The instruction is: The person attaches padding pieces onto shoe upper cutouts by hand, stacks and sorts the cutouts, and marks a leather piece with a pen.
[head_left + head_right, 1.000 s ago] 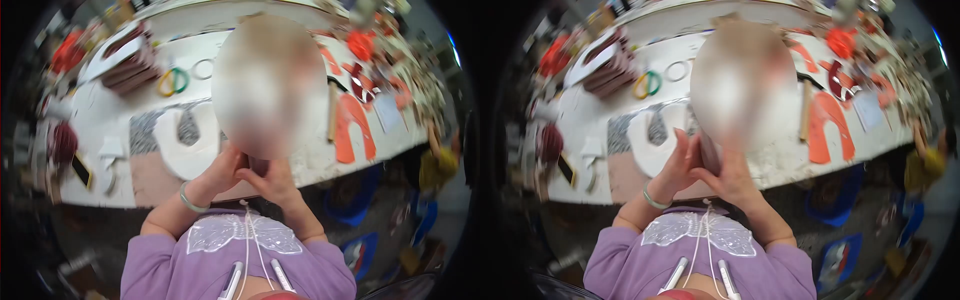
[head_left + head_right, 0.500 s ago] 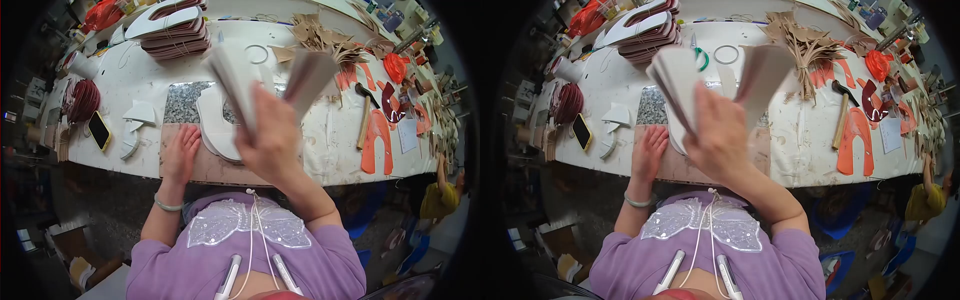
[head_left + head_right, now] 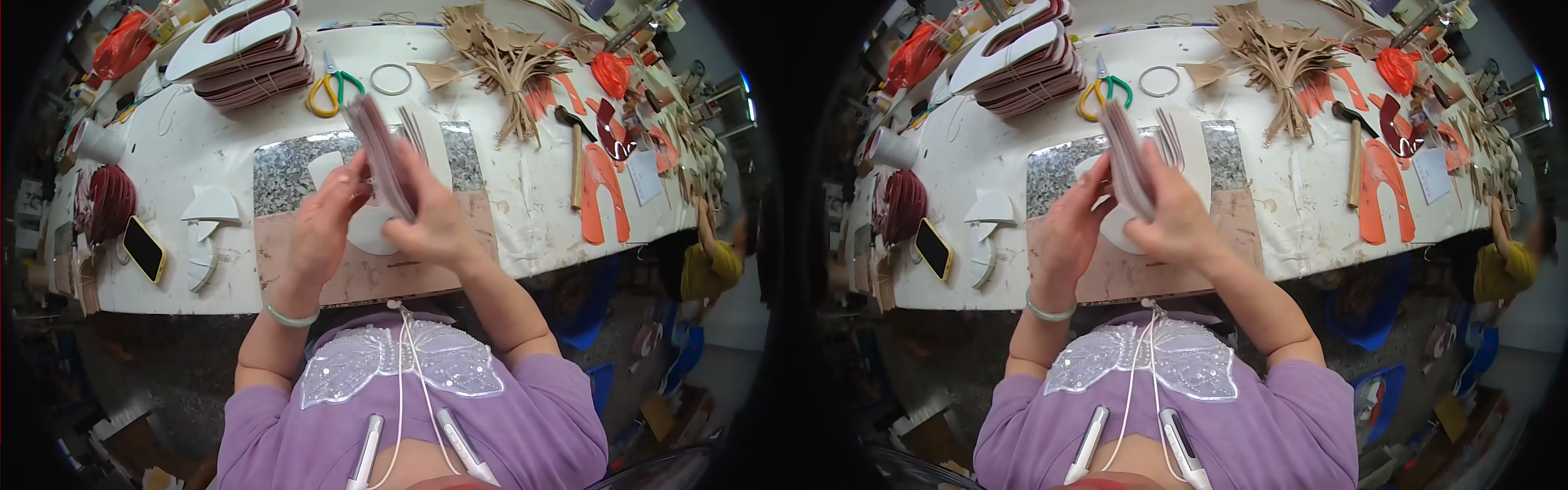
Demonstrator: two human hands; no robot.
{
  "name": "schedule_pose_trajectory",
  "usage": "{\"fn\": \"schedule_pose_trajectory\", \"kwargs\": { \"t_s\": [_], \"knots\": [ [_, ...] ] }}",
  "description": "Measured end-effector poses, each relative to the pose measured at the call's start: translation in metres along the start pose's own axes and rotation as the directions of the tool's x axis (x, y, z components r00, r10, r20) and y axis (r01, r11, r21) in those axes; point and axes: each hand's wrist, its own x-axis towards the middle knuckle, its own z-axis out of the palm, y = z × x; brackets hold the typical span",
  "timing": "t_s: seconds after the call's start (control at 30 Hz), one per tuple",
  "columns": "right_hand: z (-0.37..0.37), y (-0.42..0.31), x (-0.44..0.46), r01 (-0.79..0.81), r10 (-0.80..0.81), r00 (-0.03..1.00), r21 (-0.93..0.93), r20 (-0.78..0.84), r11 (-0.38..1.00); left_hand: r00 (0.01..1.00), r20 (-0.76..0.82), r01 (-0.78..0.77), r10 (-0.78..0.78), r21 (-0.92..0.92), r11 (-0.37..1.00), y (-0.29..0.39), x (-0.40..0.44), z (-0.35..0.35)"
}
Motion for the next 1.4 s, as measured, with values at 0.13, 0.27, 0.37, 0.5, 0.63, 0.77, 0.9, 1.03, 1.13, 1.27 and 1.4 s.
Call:
{"fn": "schedule_pose_trajectory", "kwargs": {
  "t_s": [0.13, 0.27, 0.37, 0.5, 0.63, 0.77, 0.9, 1.03, 1.13, 1.27, 1.4],
  "knots": [
    [-0.041, 0.010, -0.009, 0.003, 0.245, 0.940, 0.720, -0.239, 0.694, 0.970, 0.238, -0.076, 0.057, 0.072, 0.994, -0.003, 0.010, 0.012],
    [-0.063, 0.017, -0.022, 0.208, 0.200, 0.873, 0.711, -0.445, 0.672, 0.947, -0.202, -0.152, 0.250, 0.402, 0.903, -0.001, 0.010, -0.022],
    [-0.046, -0.002, -0.024, 0.214, 0.048, 0.854, 0.434, -0.518, 0.875, 0.892, -0.442, -0.037, 0.092, 0.133, 0.990, -0.002, -0.010, -0.060],
    [0.007, 0.003, -0.005, 0.329, -0.425, 0.865, -0.338, -0.267, 0.882, 0.894, -0.435, 0.038, -0.105, -0.159, 0.987, -0.011, -0.021, -0.073],
    [0.054, 0.017, -0.009, 0.248, -0.291, 0.956, -0.418, -0.042, 0.874, 0.934, -0.336, 0.059, -0.124, -0.197, 0.979, -0.014, -0.018, -0.081],
    [0.061, 0.016, -0.010, 0.220, -0.223, 0.973, -0.490, 0.053, 0.843, 0.958, -0.240, 0.109, -0.159, -0.207, 0.972, -0.013, -0.009, -0.084],
    [0.050, 0.018, -0.013, 0.354, -0.350, 0.933, -0.414, 0.089, 0.839, 0.928, -0.344, 0.194, -0.141, 0.124, 0.973, -0.017, -0.006, -0.062],
    [0.003, 0.048, -0.003, 0.184, -0.179, 0.956, 0.000, -0.233, 0.983, 0.950, -0.312, 0.109, 0.013, 0.371, 0.922, -0.023, -0.012, -0.051],
    [-0.028, 0.061, -0.016, -0.040, 0.013, 0.947, -0.077, -0.320, 0.996, 0.932, -0.228, -0.063, 0.282, 0.664, 0.745, -0.022, -0.007, -0.039],
    [-0.037, 0.067, -0.041, -0.295, 0.300, 0.954, 0.171, -0.007, 0.940, 0.792, 0.334, -0.413, 0.511, 0.910, 0.046, -0.031, 0.002, -0.025],
    [-0.067, 0.101, -0.033, -0.166, 0.282, 0.845, 0.278, -0.455, 0.946, 0.830, 0.550, -0.516, 0.098, 0.822, -0.241, -0.044, 0.003, -0.010]
  ]
}}
